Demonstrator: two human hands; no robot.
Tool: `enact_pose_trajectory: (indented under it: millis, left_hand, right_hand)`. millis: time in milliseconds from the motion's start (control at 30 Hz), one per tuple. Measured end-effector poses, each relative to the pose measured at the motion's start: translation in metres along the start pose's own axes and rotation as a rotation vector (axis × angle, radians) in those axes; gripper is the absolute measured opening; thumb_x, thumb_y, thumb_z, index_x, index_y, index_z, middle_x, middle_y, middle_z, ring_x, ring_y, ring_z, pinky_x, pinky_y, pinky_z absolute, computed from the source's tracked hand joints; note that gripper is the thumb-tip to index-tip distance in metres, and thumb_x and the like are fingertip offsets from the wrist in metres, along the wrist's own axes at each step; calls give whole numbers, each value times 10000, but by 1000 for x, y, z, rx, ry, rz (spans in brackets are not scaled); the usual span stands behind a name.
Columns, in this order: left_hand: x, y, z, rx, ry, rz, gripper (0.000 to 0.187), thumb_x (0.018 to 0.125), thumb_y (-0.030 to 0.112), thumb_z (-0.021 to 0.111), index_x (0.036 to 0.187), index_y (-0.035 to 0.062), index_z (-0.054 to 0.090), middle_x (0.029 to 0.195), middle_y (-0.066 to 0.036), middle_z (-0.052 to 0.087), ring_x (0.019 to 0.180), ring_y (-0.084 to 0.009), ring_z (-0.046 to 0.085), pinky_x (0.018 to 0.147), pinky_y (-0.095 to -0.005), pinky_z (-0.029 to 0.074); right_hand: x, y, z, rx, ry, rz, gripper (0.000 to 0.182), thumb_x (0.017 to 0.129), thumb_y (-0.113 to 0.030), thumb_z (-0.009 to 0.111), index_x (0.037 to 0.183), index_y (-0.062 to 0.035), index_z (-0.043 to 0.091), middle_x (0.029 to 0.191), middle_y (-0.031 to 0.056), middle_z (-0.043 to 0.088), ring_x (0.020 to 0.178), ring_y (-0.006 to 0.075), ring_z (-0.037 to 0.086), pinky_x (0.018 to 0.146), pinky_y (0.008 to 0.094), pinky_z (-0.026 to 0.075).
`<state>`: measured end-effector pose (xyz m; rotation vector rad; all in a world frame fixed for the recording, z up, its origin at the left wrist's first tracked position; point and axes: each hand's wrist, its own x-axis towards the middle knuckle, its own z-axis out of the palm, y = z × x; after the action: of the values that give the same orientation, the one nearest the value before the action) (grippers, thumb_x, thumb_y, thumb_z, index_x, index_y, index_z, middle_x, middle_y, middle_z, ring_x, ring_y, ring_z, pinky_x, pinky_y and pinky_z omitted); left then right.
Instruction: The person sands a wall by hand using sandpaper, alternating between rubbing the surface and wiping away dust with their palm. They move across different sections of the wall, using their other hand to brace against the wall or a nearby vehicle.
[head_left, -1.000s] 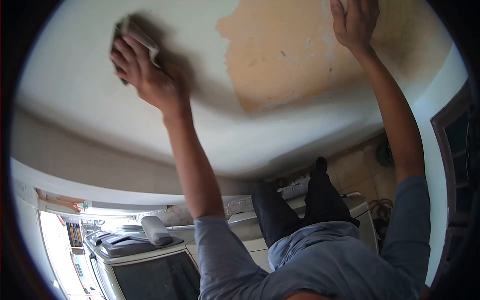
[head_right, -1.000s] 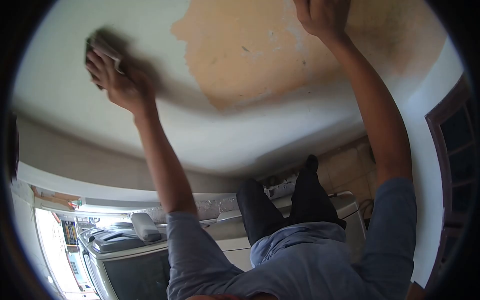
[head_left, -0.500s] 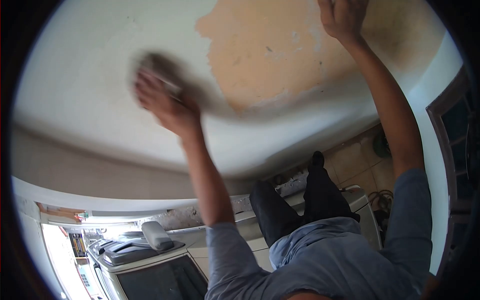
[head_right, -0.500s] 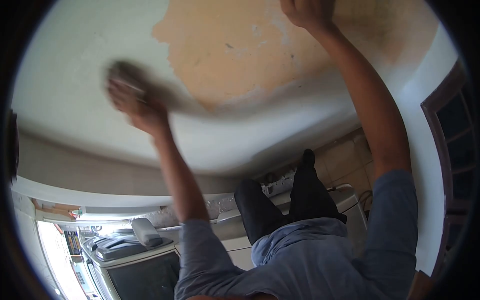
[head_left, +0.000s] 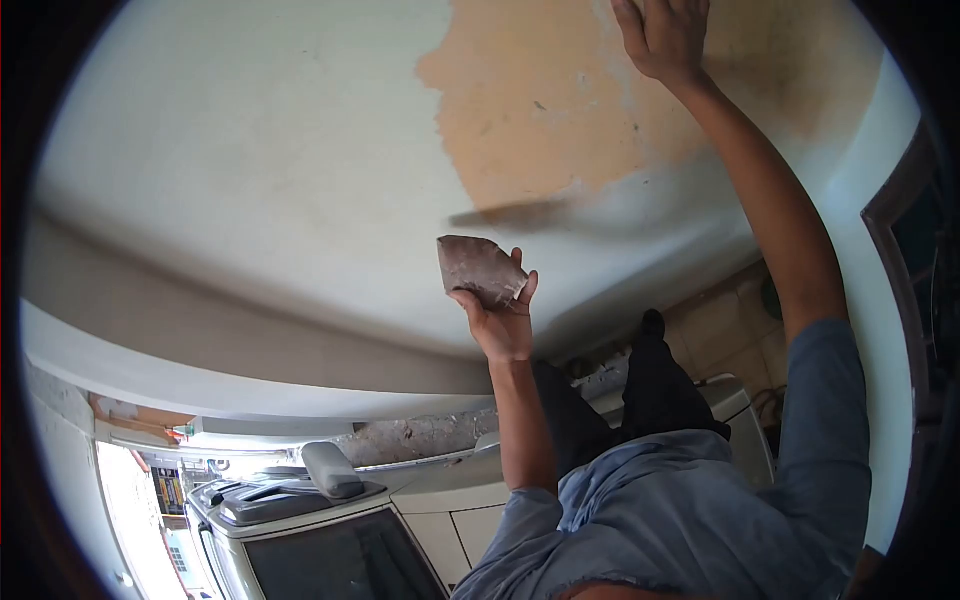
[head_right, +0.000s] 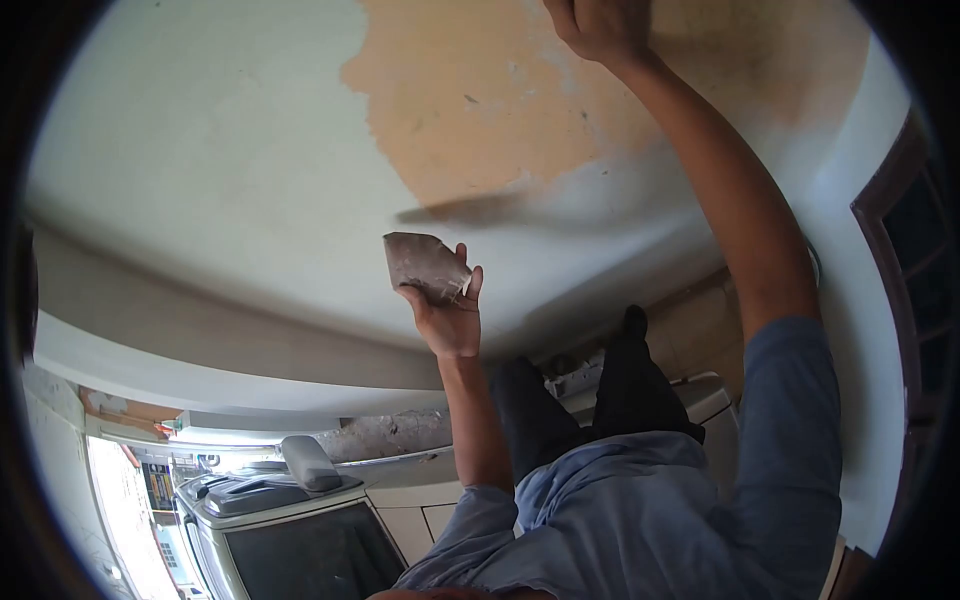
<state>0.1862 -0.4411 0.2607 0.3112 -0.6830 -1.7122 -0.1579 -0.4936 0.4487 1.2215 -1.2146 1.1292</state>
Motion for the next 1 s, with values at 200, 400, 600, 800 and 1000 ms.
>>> enact_pose_trajectory:
  millis: [200, 400, 600, 800, 1000]
  left_hand:
    - [-2, 16, 10, -386, -244, 1, 561, 970, 502, 453, 1453, 228, 370, 1460, -20, 444, 1363, -313, 385, 1007, -592, 432]
    - [13, 47, -3, -353, -291, 218, 549, 977, 412, 484, 1454, 163, 371, 1483, -45, 424, 1384, -276, 365, 1090, -546, 339]
    - [75, 160, -34, 803, 392, 1369, 529, 983, 265, 525, 1361, -76, 379, 1353, -192, 475, 1158, -254, 533, 1047, -423, 414]
    - [123, 85, -14, 1851, 349, 1382, 525, 1010, 283, 366, 1476, 42, 344, 1578, -190, 195, 1471, -341, 143, 1154, -534, 97]
    - [64, -36, -30, 1745, -630, 897, 338, 943, 252, 506, 1219, 102, 632, 1220, -108, 639, 1166, -263, 593, 1166, -524, 116]
  right_hand:
    - [-2, 4, 0, -11, -27, 27, 604, 1006, -413, 344, 1484, -45, 321, 1546, 243, 231, 1422, 415, 227, 1119, 583, 149]
    - [-3, 5, 0, 7, 25, 3, 588, 1007, -404, 351, 1469, -41, 352, 1541, 231, 257, 1417, 410, 246, 1116, 580, 159]
    - [-2, 8, 2, 18, 43, -17, 573, 1007, -385, 359, 1462, -37, 364, 1535, 232, 270, 1413, 409, 257, 1115, 579, 168]
    - [-4, 7, 3, -11, 25, -3, 572, 1005, -382, 361, 1465, -41, 359, 1539, 229, 264, 1417, 400, 254, 1117, 577, 165]
    - [-5, 5, 3, 2, 30, -1, 577, 1007, -393, 348, 1461, -39, 365, 1537, 229, 271, 1412, 402, 264, 1116, 576, 166]
